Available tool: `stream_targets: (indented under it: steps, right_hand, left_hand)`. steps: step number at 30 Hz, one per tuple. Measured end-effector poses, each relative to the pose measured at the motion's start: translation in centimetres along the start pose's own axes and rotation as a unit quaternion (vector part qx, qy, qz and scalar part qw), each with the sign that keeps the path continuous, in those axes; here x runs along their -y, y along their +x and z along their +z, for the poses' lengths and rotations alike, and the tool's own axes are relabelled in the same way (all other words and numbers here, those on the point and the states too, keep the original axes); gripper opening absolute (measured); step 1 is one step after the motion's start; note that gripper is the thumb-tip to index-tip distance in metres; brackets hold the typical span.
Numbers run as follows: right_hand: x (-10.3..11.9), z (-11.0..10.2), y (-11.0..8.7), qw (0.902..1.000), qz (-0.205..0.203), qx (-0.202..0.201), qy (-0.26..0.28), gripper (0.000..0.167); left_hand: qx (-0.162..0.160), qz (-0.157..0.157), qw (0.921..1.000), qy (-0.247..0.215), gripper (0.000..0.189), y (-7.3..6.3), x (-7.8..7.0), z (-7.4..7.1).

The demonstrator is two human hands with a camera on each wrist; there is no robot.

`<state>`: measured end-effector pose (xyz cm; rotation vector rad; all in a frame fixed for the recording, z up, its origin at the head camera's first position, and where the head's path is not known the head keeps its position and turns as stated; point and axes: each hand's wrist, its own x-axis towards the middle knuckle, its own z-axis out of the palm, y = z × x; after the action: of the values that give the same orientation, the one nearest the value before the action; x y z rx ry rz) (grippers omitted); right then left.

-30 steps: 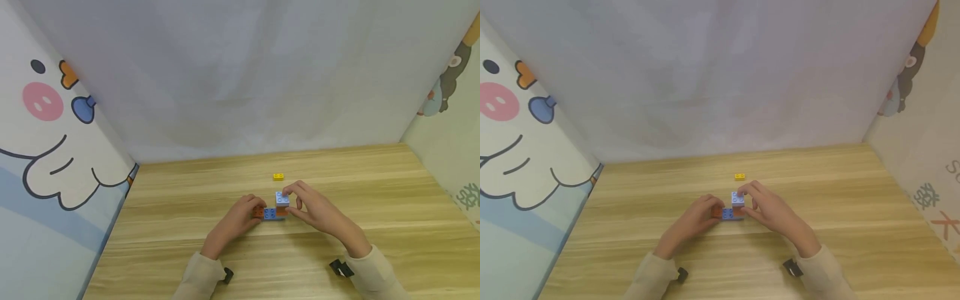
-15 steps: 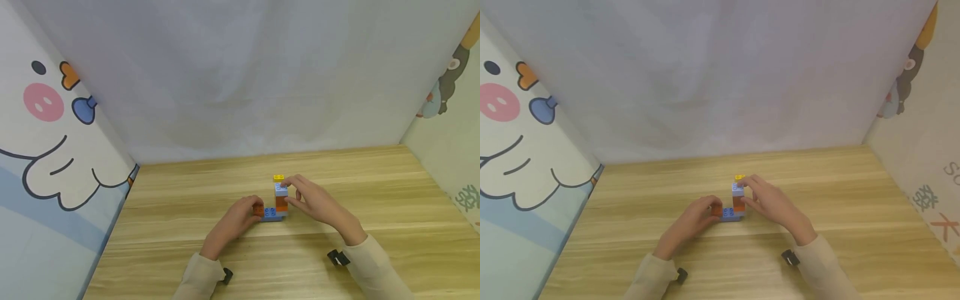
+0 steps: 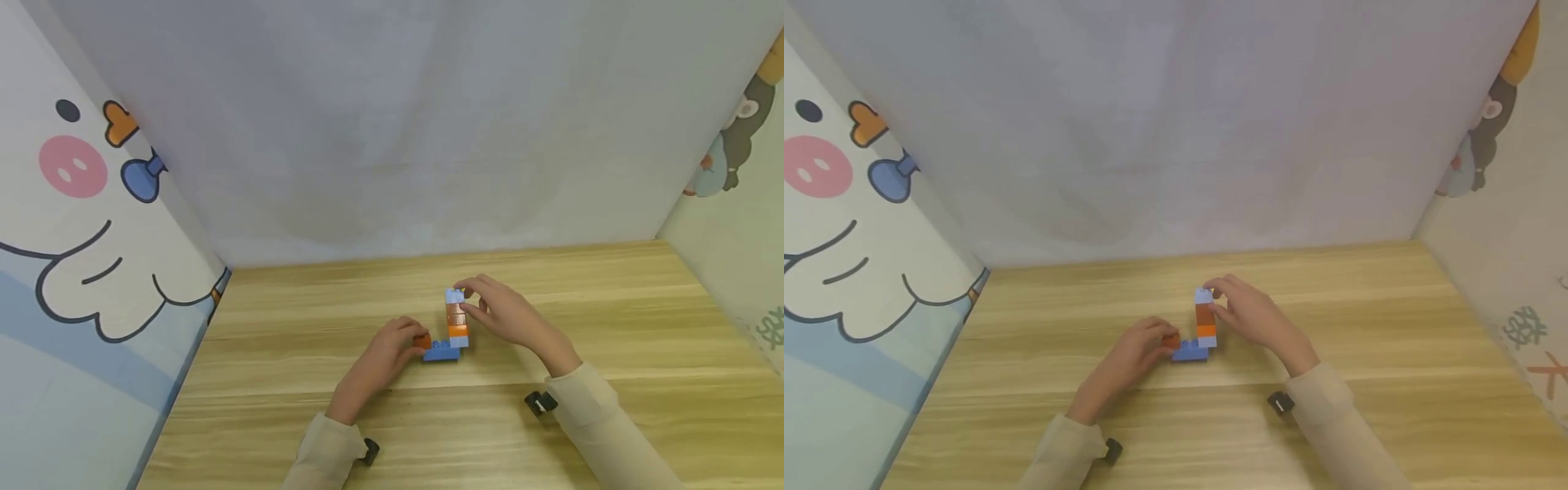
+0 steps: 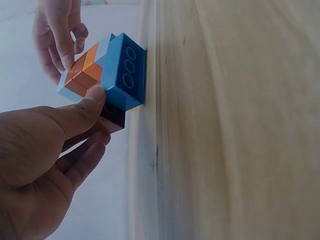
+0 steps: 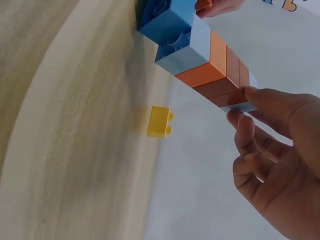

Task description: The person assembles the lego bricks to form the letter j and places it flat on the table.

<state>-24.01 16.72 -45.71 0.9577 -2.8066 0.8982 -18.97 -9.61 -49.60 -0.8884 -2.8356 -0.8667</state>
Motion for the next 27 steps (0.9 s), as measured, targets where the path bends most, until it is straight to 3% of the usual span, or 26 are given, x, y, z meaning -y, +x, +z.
stream_targets:
  steps: [14, 27]
  right_hand:
    - [-1.8, 1.8, 1.4, 0.9979, 0.017, 0.059, 0.018, 0.032]
    - [-2.2, 2.6, 1.8, 0.9937, 0.029, 0.104, 0.029, 0.032]
  left_hand:
    - [0.021, -0.023, 0.9988, -0.037, 0.031, -0.5, 0.2, 0.1]
    - [0.053, -0.036, 0.9977, -0.019, 0.028, -0.8, 0.2, 0.0]
